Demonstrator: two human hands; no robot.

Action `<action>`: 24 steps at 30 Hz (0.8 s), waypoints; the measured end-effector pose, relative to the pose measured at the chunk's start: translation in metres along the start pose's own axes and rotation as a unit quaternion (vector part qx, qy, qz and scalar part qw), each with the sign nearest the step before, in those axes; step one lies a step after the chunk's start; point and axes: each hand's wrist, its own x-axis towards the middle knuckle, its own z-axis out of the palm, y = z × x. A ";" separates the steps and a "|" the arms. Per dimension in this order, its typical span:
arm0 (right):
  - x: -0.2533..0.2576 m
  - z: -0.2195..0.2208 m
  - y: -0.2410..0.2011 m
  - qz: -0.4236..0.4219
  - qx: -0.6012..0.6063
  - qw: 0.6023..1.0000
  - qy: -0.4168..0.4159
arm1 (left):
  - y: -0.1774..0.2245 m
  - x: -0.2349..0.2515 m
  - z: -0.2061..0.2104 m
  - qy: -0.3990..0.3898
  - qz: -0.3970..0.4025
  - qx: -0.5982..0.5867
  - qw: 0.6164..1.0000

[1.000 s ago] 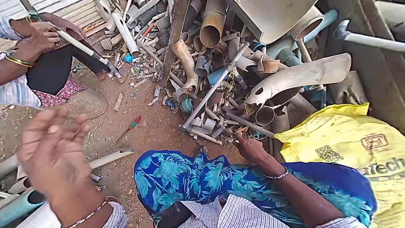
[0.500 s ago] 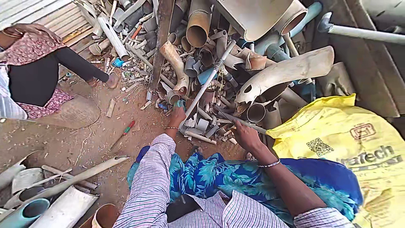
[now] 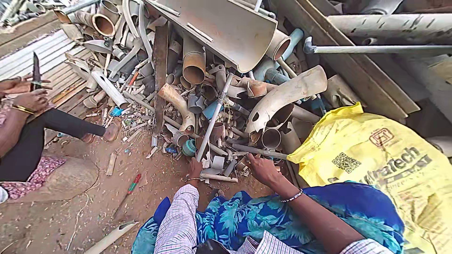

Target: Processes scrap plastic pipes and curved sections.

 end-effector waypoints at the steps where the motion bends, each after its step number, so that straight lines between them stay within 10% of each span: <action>1: 0.000 -0.001 0.000 0.001 0.001 1.000 0.000 | 0.001 -0.003 -0.003 -0.006 0.010 0.004 1.000; 11: -0.004 -0.007 -0.025 -0.046 0.014 0.999 0.027 | -0.006 -0.031 -0.037 0.041 0.053 -0.083 0.994; 24: -0.024 -0.017 -0.025 -0.065 0.056 0.993 0.078 | -0.029 -0.148 -0.154 0.152 0.077 0.094 0.981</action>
